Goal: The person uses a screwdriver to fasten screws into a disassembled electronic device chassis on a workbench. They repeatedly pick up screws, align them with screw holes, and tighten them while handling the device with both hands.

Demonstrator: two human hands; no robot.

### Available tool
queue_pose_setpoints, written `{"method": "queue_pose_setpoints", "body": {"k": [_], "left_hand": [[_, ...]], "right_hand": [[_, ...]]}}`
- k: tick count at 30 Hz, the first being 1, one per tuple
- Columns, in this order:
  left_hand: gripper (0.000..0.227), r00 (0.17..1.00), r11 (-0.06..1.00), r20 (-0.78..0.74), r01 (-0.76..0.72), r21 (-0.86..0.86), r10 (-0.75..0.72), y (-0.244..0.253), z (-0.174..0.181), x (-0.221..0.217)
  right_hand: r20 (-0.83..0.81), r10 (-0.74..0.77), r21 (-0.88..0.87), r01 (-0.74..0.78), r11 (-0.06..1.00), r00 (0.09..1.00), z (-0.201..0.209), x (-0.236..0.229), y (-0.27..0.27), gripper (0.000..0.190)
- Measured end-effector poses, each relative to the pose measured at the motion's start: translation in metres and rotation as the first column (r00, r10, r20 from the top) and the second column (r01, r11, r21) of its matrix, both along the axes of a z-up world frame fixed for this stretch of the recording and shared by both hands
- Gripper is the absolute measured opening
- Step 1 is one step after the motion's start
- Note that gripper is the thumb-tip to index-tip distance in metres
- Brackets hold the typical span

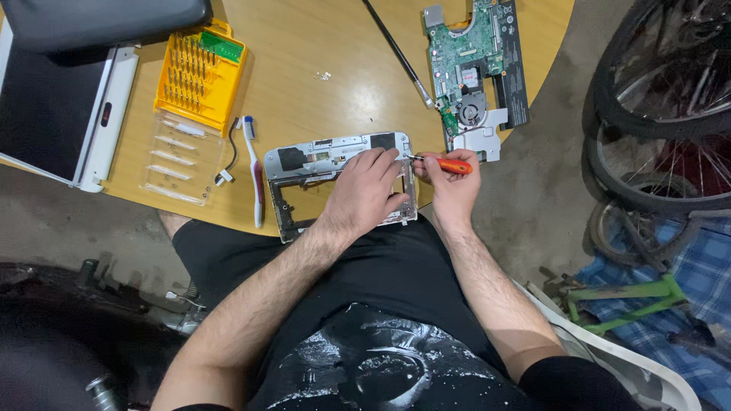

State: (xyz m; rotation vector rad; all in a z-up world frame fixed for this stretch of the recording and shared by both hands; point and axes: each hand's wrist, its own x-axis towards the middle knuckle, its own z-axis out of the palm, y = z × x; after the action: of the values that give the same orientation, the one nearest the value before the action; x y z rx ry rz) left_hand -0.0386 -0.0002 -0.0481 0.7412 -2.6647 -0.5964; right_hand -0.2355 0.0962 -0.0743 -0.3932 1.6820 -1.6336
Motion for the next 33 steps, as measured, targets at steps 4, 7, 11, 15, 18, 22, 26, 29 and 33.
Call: {"method": "queue_pose_setpoints", "body": {"k": [4, 7, 11, 15, 18, 22, 26, 29, 33], "left_hand": [[0.063, 1.0, 1.0, 0.02, 0.003, -0.006, -0.003, -0.001, 0.002, 0.0], [0.064, 1.0, 1.0, 0.029, 0.005, -0.006, -0.005, -0.001, 0.001, -0.001], [0.064, 0.999, 1.0, 0.053, -0.005, -0.009, 0.005, -0.001, 0.003, -0.001], [0.062, 0.999, 1.0, 0.049, -0.007, 0.005, 0.007, 0.0, 0.006, -0.002], [0.061, 0.999, 1.0, 0.046, -0.012, 0.019, 0.011, 0.0, 0.003, -0.001], [0.063, 0.998, 1.0, 0.06, -0.002, 0.011, 0.002, 0.0, -0.001, -0.001], [0.062, 0.998, 1.0, 0.068, 0.005, 0.03, -0.007, -0.001, 0.003, 0.0], [0.061, 0.997, 0.999, 0.083, 0.006, 0.038, -0.009, -0.002, 0.008, 0.0], [0.053, 0.999, 0.997, 0.047, -0.007, 0.074, 0.004, -0.005, 0.013, 0.001]], "right_hand": [[-0.009, 0.004, 0.007, -0.003, 1.0, 1.0, 0.001, 0.0, -0.001, 0.038], [-0.028, 0.02, 0.033, -0.019, 0.999, 0.999, -0.001, -0.001, 0.0, 0.037], [-0.006, 0.004, -0.008, -0.004, 1.0, 1.0, 0.002, 0.001, -0.001, 0.038], [-0.011, 0.015, -0.011, -0.015, 1.0, 1.0, 0.007, 0.002, -0.001, 0.037], [-0.005, 0.031, -0.012, -0.031, 0.999, 1.0, 0.008, 0.0, -0.001, 0.039], [0.045, 0.027, -0.026, -0.026, 0.999, 0.999, 0.007, -0.001, -0.001, 0.043], [0.032, 0.038, -0.014, -0.038, 0.999, 0.999, 0.01, -0.001, -0.001, 0.043], [0.018, 0.04, -0.004, -0.04, 0.999, 0.999, 0.01, -0.001, 0.0, 0.043], [0.039, 0.021, -0.013, -0.021, 1.0, 0.999, 0.009, -0.001, 0.0, 0.045]]}}
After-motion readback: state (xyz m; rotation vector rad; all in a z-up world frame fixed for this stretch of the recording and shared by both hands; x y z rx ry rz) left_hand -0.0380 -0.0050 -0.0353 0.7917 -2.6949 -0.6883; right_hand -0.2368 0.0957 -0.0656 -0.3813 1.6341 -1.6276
